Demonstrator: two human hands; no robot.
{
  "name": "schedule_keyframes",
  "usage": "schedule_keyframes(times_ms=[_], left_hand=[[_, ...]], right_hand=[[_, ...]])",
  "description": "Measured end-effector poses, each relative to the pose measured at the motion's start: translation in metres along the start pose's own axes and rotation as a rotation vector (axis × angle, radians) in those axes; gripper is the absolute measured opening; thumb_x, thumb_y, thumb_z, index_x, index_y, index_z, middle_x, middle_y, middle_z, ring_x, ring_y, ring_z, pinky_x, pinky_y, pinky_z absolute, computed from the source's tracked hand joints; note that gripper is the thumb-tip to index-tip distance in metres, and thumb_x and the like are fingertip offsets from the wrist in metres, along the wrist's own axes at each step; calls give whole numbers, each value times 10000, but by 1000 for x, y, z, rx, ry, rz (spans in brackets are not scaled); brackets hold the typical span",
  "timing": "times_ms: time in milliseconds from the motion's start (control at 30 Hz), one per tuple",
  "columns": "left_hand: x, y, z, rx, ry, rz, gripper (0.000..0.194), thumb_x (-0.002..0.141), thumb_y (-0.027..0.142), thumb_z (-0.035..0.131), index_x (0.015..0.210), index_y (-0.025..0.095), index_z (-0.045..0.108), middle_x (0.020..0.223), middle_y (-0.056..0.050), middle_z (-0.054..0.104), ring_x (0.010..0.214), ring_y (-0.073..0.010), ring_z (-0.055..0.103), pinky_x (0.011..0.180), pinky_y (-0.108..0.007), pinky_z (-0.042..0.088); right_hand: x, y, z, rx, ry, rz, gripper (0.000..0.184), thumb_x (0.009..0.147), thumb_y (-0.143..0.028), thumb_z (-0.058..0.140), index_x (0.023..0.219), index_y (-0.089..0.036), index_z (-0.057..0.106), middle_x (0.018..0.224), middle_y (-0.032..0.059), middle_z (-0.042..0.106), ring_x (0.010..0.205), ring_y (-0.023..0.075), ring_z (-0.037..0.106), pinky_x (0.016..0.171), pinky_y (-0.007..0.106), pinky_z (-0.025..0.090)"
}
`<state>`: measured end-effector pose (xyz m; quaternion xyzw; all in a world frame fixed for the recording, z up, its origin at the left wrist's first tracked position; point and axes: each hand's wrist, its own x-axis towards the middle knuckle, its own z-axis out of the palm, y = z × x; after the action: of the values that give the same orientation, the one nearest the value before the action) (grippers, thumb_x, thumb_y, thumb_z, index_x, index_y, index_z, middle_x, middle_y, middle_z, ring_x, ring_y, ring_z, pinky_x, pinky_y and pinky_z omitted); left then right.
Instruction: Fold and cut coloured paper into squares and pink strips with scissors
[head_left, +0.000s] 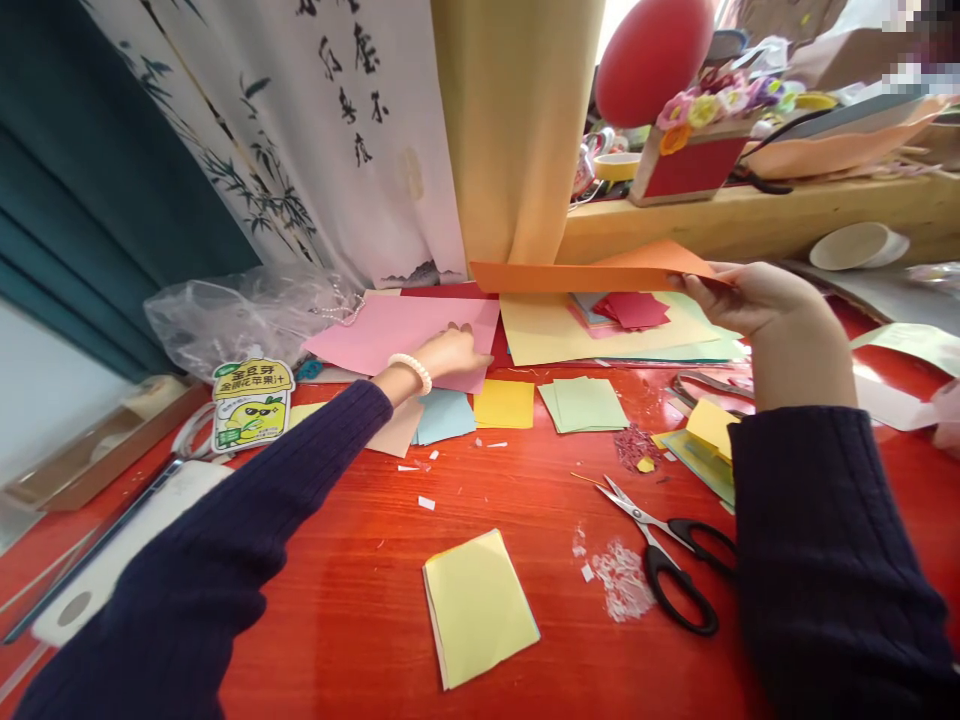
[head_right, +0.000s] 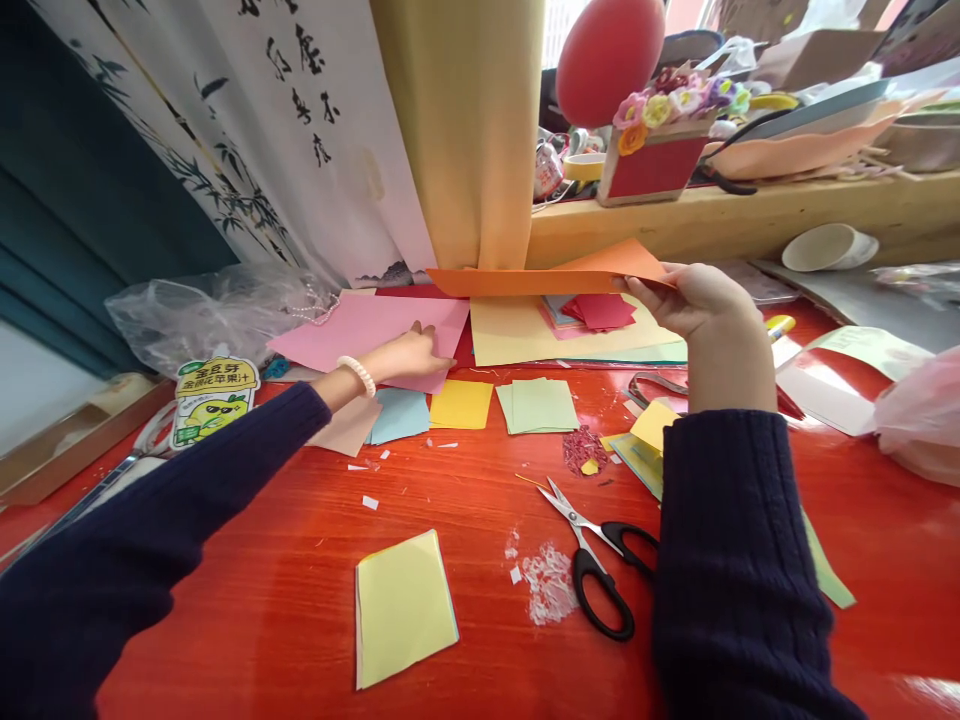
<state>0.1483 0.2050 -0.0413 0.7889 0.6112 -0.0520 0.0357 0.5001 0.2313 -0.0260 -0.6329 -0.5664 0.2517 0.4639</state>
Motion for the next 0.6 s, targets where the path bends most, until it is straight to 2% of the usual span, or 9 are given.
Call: schedule_keyframes(times_ms=[133, 233, 300, 367, 467, 500, 533, 600], left_hand=[[-1, 8, 5, -14, -4, -48, 641, 780, 430, 489, 1266, 21, 396, 1304, -316, 436, 1072, -362, 569, 771, -367, 455], [-2, 8, 2, -29, -22, -44, 521, 798, 339, 467, 1212, 23, 442, 1187, -284, 549, 1042, -337, 590, 761, -348, 454], [-2, 5, 1, -42, -31, -37, 488, 827, 362, 429, 1187, 34, 463, 1116, -257, 599, 993, -320, 612, 746, -342, 457], [-2, 2, 3, -46, -13, -42, 546, 841, 442, 405, 1211, 41, 443, 1175, -267, 568, 1012, -334, 601, 769, -364, 455], [-2, 3, 8, -40, 45, -50, 668, 808, 533, 443, 1272, 57, 381, 1396, -301, 348, 1152, -381, 506, 865, -410, 423], [-3, 5, 9, -39, 59, -51, 683, 794, 534, 466, 1279, 62, 373, 1427, -298, 297, 1185, -387, 476, 887, -415, 413], [-3, 6, 10, -41, 68, -53, 680, 786, 522, 484, 1279, 67, 374, 1435, -289, 287, 1202, -385, 459, 897, -411, 409], [-4, 10, 9, -46, 77, -62, 632, 780, 473, 505, 1257, 72, 398, 1380, -269, 383, 1185, -367, 477, 880, -391, 420]], right_hand=[[0, 0, 4, 297, -100, 171, 240, 920, -294, 530, 1114, -165, 588, 1116, 79, 607, 933, 168, 617, 785, 338, 524], [-1, 2, 4, 435, -108, 242, 219, 916, -283, 537, 1091, -165, 596, 1104, 77, 611, 922, 161, 618, 773, 322, 525], [-1, 4, 3, 494, -103, 269, 206, 913, -269, 543, 1071, -151, 601, 1079, 78, 618, 902, 156, 623, 755, 309, 530], [0, 5, 2, 539, -91, 277, 183, 913, -257, 544, 1046, -149, 607, 1061, 74, 625, 881, 147, 628, 736, 293, 535], [0, 2, -3, 595, -86, 245, 152, 923, -161, 503, 1009, -155, 627, 1044, 70, 643, 870, 129, 636, 725, 260, 545], [-1, 0, -5, 613, -85, 226, 202, 919, -92, 463, 997, -152, 640, 1028, 74, 651, 864, 124, 640, 723, 243, 546], [-1, -2, -9, 633, -86, 208, 280, 900, -21, 417, 984, -146, 653, 1006, 82, 658, 853, 120, 645, 719, 222, 545], [-4, -6, -17, 677, -73, 173, 404, 827, 77, 360, 960, -134, 678, 950, 93, 665, 807, 113, 654, 692, 176, 541]])
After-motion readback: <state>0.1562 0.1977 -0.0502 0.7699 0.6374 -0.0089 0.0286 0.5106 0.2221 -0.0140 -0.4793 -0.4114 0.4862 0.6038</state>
